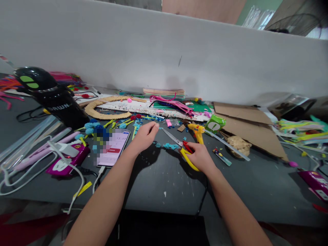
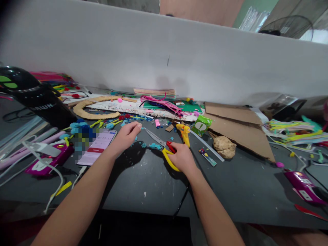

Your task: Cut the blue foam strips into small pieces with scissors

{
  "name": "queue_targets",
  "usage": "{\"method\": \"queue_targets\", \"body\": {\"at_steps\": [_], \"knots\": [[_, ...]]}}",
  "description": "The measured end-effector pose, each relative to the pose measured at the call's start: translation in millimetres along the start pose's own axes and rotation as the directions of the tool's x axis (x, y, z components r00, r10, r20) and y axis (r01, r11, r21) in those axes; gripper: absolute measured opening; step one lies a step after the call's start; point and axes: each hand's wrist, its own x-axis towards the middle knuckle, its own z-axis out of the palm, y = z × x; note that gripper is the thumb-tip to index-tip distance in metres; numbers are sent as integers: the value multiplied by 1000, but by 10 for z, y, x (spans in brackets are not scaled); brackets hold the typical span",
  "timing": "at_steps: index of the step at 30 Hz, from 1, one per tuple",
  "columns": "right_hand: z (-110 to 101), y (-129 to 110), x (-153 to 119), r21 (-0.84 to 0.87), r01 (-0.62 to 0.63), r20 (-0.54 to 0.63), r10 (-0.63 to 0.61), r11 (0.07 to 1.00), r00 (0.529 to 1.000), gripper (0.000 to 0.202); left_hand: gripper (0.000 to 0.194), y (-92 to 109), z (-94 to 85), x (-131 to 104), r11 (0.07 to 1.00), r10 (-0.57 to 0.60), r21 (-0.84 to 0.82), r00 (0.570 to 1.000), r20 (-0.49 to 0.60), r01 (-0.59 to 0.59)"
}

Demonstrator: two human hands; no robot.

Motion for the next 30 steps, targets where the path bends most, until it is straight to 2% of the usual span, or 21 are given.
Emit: {"method": "queue_targets", "body": {"at_steps": [8,24,30], "knots": [[5,0,-17,40,-15,-46,17,999,999,33,36,-29,11,11,999,-22,31,1000,-19,22],[8,6,-4,8,-7,-16,7,1000,1000,22,36,12,1,-1,1000,-7,20,1000,2,7],[9,25,-3,-2,-1,-8,1,1000,1000,25,36,33,-7,-6,1000,-12,12,1000,5,12]]}}
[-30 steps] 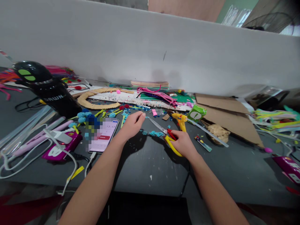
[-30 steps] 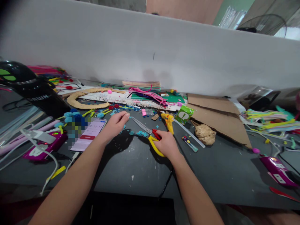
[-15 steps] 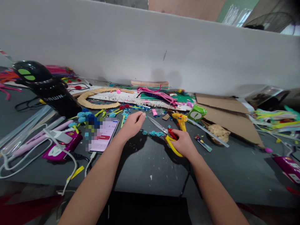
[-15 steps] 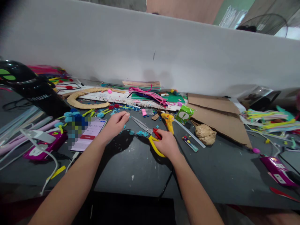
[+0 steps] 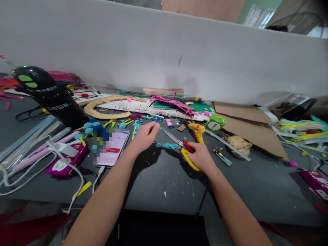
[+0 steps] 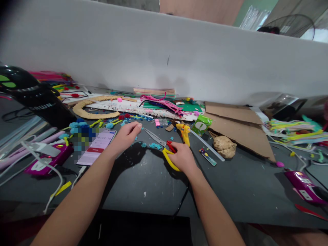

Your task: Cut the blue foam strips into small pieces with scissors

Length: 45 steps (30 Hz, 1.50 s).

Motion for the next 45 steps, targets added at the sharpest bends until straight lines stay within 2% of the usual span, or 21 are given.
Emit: {"method": "queue_targets", "body": {"at_steps": [6,12,31,45], "knots": [[-23,-20,-12,42,-28,-21,29,999,999,34,36,-2,-1,1,1000,-4,-4,1000,-1,4],[-9,-14,-12,33,-11,-7,11,999,1000,28,37,-6,9,1,1000,-20,-10,1000,-1,20],[-6,5,-12,32,-18,-11,19,999,1000,32,36,-16,15,5,1000,-26,-10,1000,-13,26],[19,26,-4,7,4,5,-4,1000,1000,27,39,-42,28,3,1000,-17,-8,999,-27,17]]}}
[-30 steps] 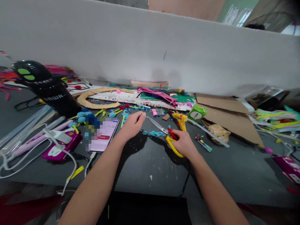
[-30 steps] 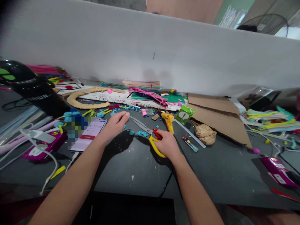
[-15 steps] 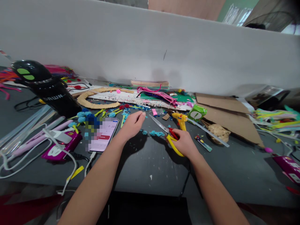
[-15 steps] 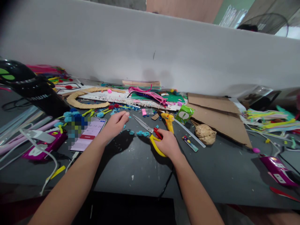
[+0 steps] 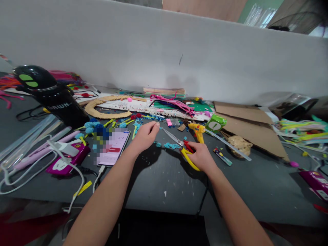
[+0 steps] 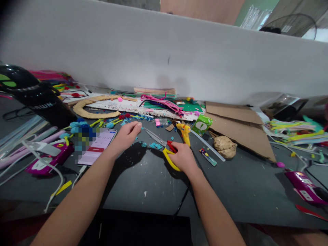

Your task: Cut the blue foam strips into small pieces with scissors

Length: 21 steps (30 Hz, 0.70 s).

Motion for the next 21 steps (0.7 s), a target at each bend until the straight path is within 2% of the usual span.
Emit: {"method": "queue_targets", "body": {"at_steps": [9,21], "knots": [[-23,-26,-15,39,-14,-12,15,999,1000,34,38,19,-3,-4,1000,-2,-15,1000,-20,1],[-27,-40,-4,33,7,1,-7,999,1000,19,39,53,-13,3,1000,-8,-21,1000,-2,8]]}}
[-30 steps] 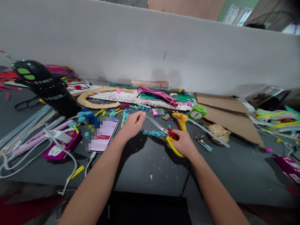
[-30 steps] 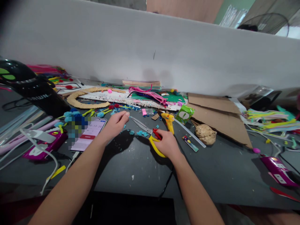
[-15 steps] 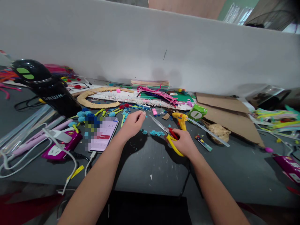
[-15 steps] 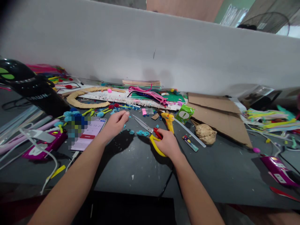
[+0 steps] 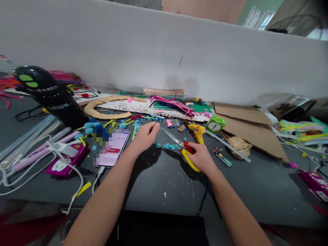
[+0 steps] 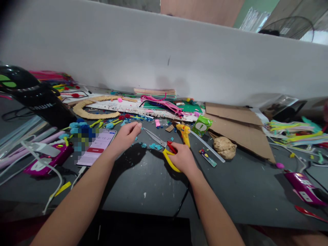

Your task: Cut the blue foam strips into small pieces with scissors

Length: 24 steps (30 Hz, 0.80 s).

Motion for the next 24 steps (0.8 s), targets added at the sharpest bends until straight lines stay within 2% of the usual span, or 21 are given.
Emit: {"method": "queue_targets", "body": {"at_steps": [4,10,24], "knots": [[-6,-1,8,1,-15,1,15,1000,1000,17,39,9,-6,-3,1000,1,6,1000,1,-1],[-25,-12,5,16,-65,-1,65,998,998,31,38,-21,0,-1,1000,7,18,1000,-14,-7],[-10,1,13,-27,4,-11,-5,1000,1000,21,38,-28,4,-1,1000,8,10,1000,-10,-8]]}}
